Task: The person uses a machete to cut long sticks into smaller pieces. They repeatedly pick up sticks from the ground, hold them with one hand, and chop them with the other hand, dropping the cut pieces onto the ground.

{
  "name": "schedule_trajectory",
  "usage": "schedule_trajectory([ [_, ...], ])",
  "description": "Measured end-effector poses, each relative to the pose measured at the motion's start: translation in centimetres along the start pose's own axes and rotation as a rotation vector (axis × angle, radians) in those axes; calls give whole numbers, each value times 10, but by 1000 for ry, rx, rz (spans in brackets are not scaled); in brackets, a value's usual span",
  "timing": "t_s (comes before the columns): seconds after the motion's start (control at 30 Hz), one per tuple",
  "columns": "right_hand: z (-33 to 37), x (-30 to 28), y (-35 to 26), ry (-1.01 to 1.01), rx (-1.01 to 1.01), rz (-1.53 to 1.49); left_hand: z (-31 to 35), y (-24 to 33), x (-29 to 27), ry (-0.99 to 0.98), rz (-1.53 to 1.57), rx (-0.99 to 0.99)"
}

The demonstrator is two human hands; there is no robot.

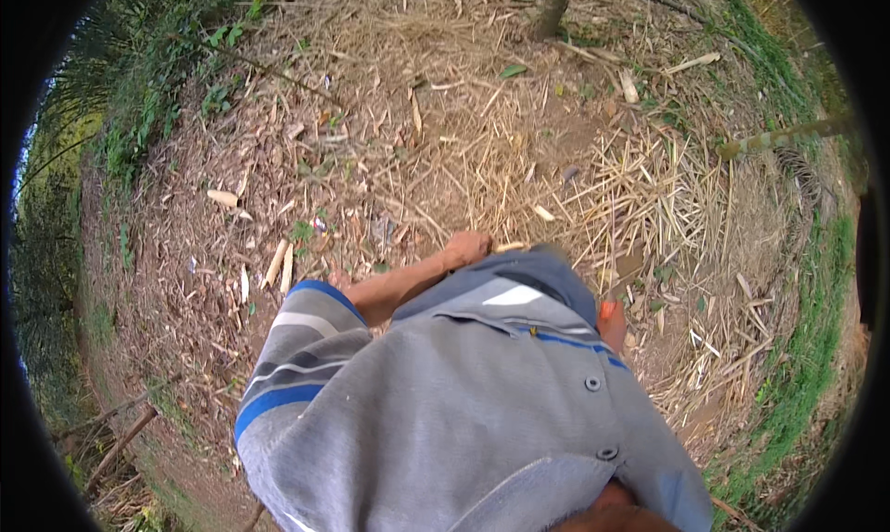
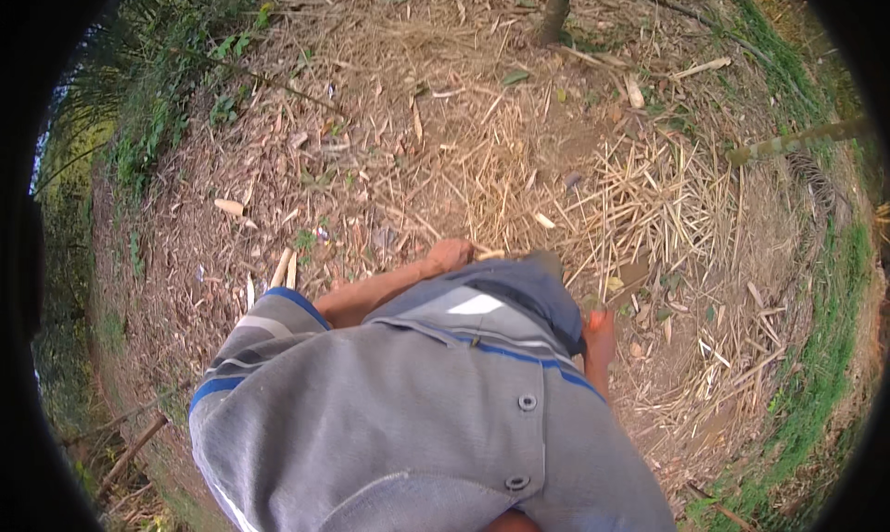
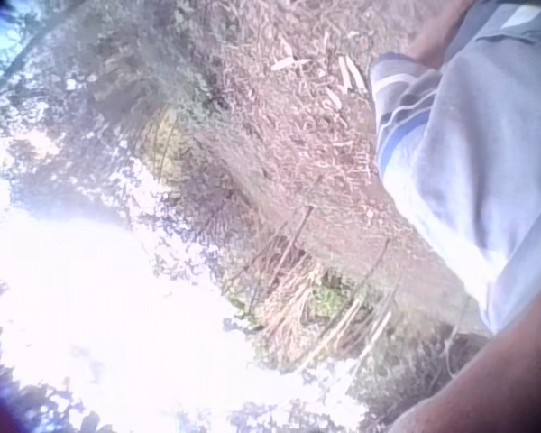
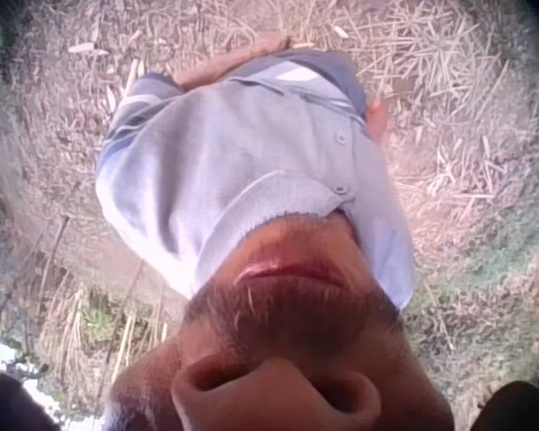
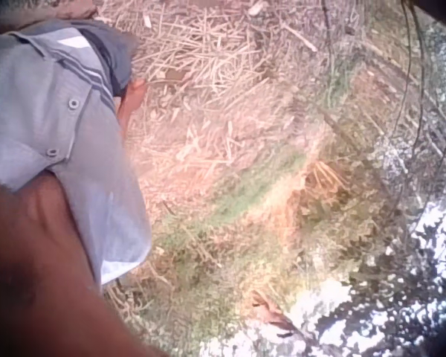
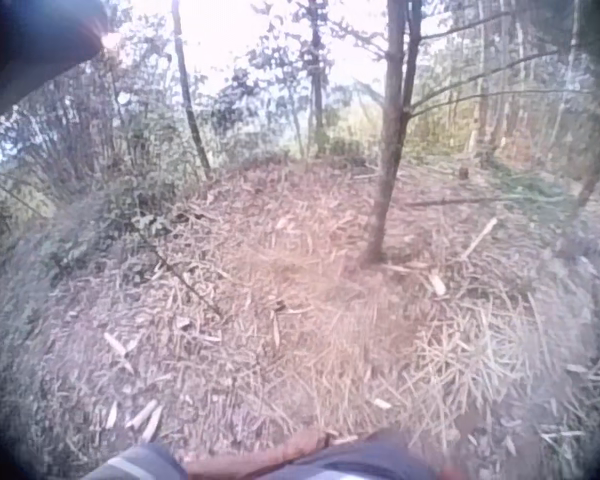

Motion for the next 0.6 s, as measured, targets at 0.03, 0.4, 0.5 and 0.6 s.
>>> schedule_trajectory([
  [0.03,0,7,6,-21,-16,17,12,9,-2,-11,-2,-39],
  [0.4,-130,-16,-143,-190,-180,-771,-67,52,34,386,1036,-593],
  [0.5,-149,-5,-169,-139,-255,-1008,-87,117,49,402,1589,-577],
  [0.6,-137,-35,-168,-237,-251,-929,-84,134,26,531,1582,-521],
])
Point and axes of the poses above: each hand's wrist, its own z-axis away from the middle knuckle, its own x-axis out of the palm, y = z × x, the point moved 7 cm from there along -z, towards the middle knuckle, and after that the axes turned 10 degrees about z, right-handed, at the moved point
